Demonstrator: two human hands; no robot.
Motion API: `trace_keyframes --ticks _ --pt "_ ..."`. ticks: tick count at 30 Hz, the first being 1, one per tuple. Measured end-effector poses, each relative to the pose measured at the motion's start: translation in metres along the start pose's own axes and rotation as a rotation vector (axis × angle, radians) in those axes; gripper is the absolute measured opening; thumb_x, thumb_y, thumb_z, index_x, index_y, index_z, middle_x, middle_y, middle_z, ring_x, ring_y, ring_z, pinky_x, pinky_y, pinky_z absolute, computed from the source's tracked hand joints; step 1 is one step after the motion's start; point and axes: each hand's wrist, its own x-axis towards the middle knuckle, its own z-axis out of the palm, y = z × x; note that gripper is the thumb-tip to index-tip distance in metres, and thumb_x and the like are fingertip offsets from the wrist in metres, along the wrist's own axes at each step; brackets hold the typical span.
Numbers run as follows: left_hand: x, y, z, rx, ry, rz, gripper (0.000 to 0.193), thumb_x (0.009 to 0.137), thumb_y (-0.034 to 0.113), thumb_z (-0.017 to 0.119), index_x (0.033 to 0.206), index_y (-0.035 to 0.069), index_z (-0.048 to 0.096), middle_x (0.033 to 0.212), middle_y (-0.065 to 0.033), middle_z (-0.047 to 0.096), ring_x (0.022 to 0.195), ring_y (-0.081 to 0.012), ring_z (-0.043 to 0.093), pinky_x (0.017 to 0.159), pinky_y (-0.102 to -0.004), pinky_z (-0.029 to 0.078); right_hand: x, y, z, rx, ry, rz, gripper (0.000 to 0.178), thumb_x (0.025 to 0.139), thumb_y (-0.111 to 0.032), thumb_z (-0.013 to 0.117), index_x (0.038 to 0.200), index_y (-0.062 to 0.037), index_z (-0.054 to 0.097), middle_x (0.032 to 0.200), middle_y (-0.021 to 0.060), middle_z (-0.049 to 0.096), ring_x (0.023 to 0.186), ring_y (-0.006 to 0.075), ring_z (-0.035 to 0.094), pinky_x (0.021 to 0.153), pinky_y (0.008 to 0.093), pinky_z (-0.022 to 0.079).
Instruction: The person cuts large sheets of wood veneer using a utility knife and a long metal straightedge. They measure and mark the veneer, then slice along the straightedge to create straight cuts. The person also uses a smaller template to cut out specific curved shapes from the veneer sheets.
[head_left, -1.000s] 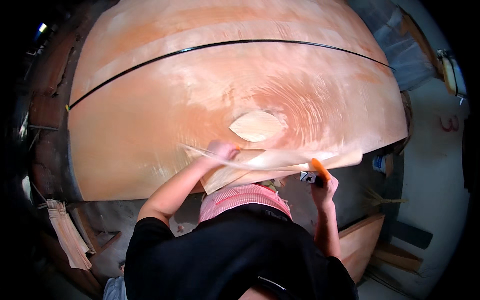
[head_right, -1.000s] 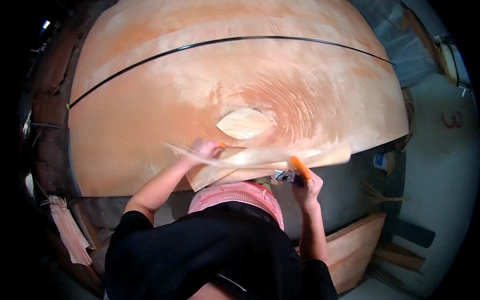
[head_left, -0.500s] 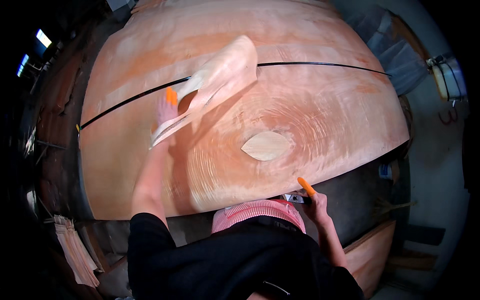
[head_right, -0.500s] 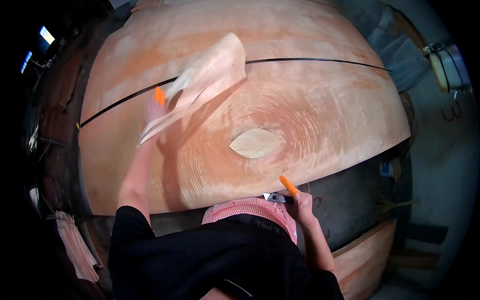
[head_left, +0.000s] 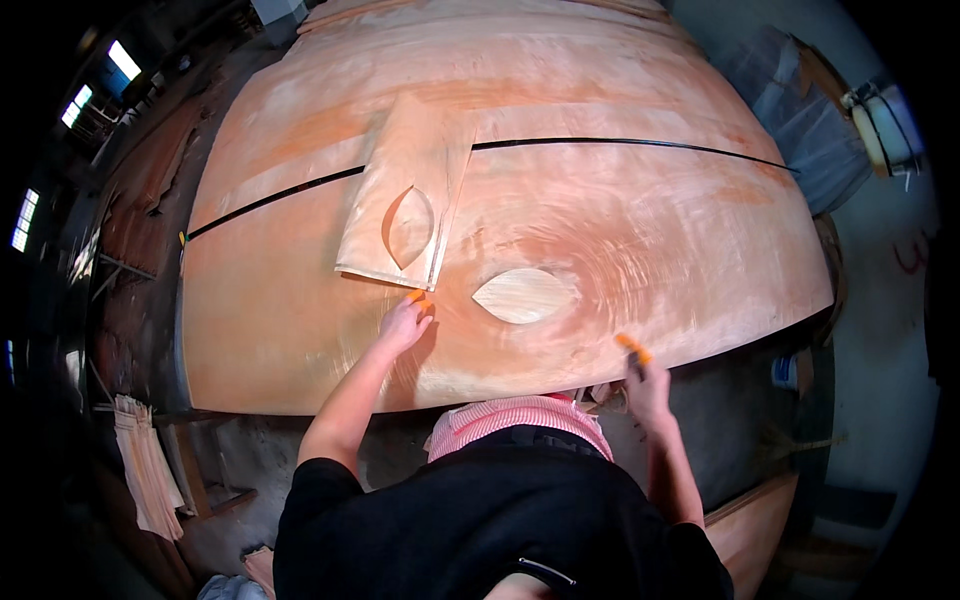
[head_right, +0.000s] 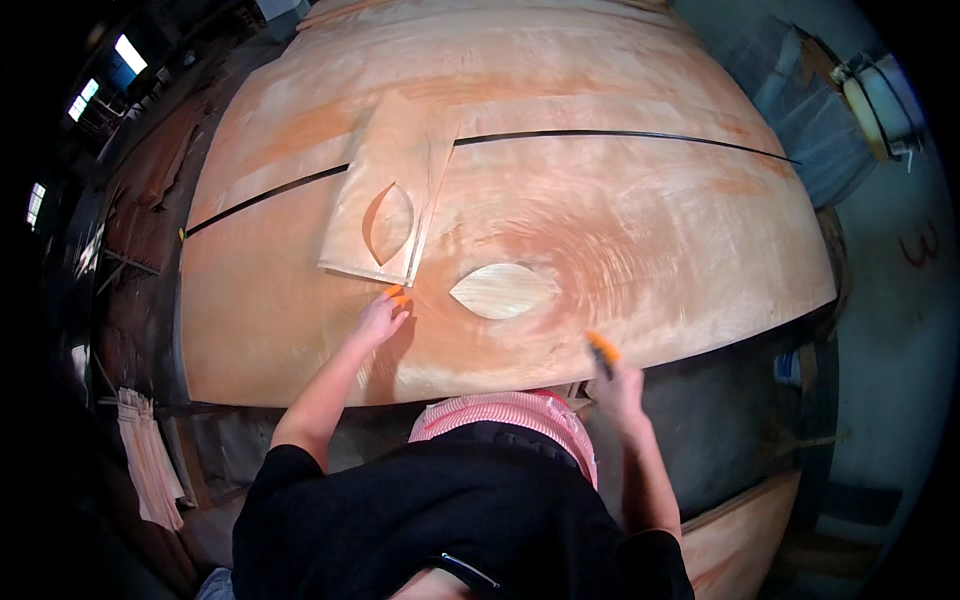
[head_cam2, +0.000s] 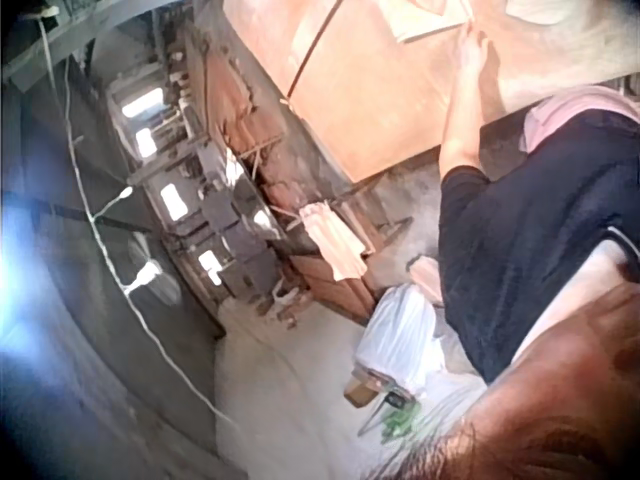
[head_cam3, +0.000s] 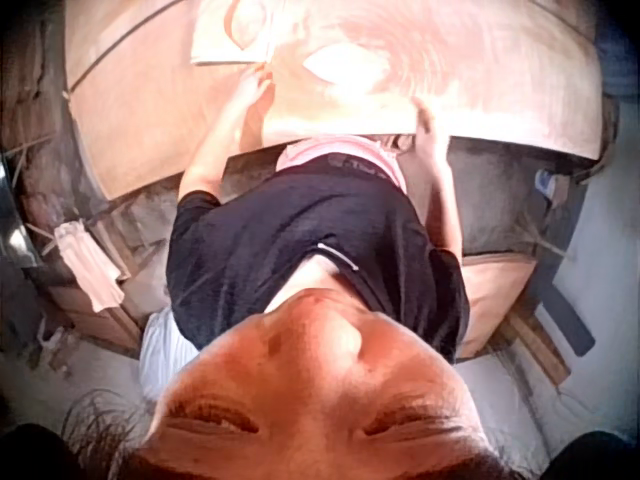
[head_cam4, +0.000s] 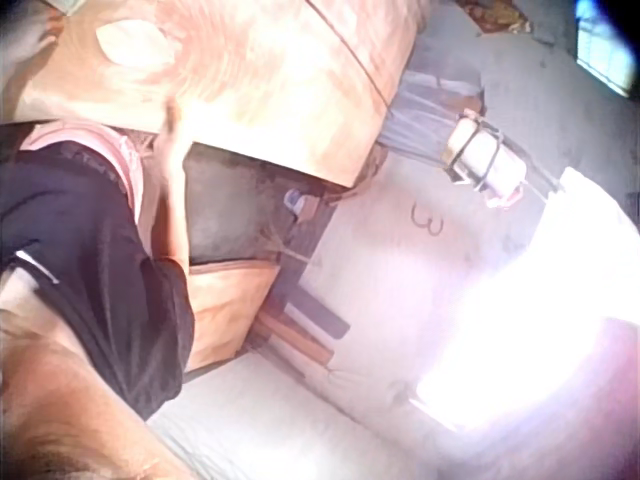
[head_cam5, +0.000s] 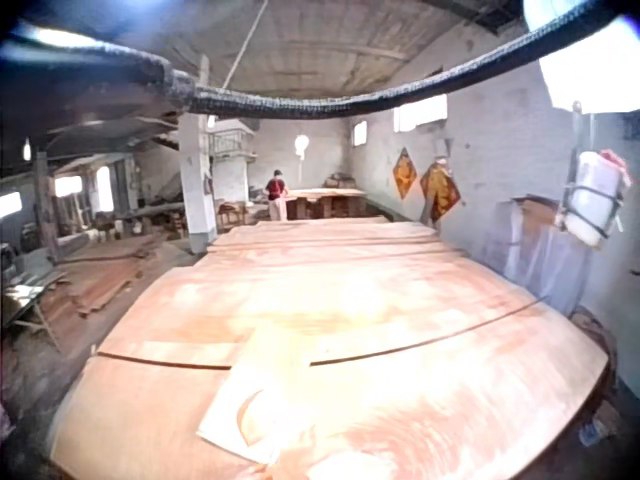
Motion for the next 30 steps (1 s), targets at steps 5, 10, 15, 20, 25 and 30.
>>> trace_keyframes --ticks 5,10,15,20,25,30 --pt "-0.001 0.040 0.000 -0.207 -0.172 -0.187 0.024 0.077 0.025 0.053 0.092 0.006 0.058 0.087 -0.0134 0.058 0.078 -0.0278 0.056 0.069 -0.0347 0.045 0.066 0.040 -0.120 0.519 0.538 0.025 0.009 0.084 -0.012 0.046 0.077 -0.0057 0.047 0.057 -0.0054 0.040 0.043 0.0031 0.033 0.038 0.0185 0.024" --pt "-0.007 0.073 0.022 -0.460 -0.226 -0.156 0.025 0.079 0.022 0.053 0.095 0.004 0.058 0.084 -0.0130 0.061 0.076 -0.0186 0.059 0.067 -0.0284 0.045 0.143 0.026 -0.257 0.714 0.815 0.028 0.015 0.082 -0.022 0.052 0.086 -0.0076 0.049 0.062 -0.0057 0.043 0.042 -0.0010 0.030 0.035 0.0144 0.021" --pt "-0.024 0.091 0.053 -0.478 -0.276 -0.162 0.026 0.078 0.025 0.055 0.096 0.006 0.059 0.078 -0.0111 0.062 0.069 -0.0174 0.059 0.062 -0.0281 0.045 0.201 0.008 -0.328 0.783 0.772 -0.128 0.028 0.083 -0.026 0.051 0.101 -0.0047 0.050 0.068 -0.0046 0.048 0.042 -0.0005 0.025 0.035 0.0161 0.020" --pt "-0.048 0.126 0.050 -0.307 -0.451 -0.150 0.030 0.077 0.029 0.055 0.097 0.007 0.059 0.080 -0.0132 0.061 0.071 -0.0205 0.059 0.063 -0.0280 0.045 0.236 -0.011 -0.366 1.098 0.471 -0.074 0.026 0.085 -0.025 0.047 0.100 -0.0036 0.051 0.074 0.0007 0.053 0.042 0.0011 0.025 0.034 0.0153 0.020" --pt "-0.070 0.136 0.054 -0.254 -0.476 -0.115 0.030 0.077 0.028 0.055 0.098 0.008 0.059 0.081 -0.0121 0.061 0.072 -0.0211 0.059 0.065 -0.0283 0.045 0.256 -0.012 -0.380 1.231 0.334 -0.153 0.022 0.086 -0.021 0.045 0.095 -0.0028 0.051 0.071 0.0009 0.049 0.042 0.0026 0.026 0.034 0.0156 0.021" --pt "-0.080 0.156 0.054 -0.310 -0.497 -0.154 0.028 0.078 0.026 0.055 0.098 0.007 0.058 0.081 -0.0123 0.061 0.072 -0.0187 0.059 0.065 -0.0271 0.045 0.239 -0.010 -0.375 1.315 0.345 -0.256 0.014 0.085 -0.017 0.047 0.090 -0.0045 0.050 0.067 -0.0001 0.044 0.043 0.0029 0.028 0.035 0.0154 0.022"
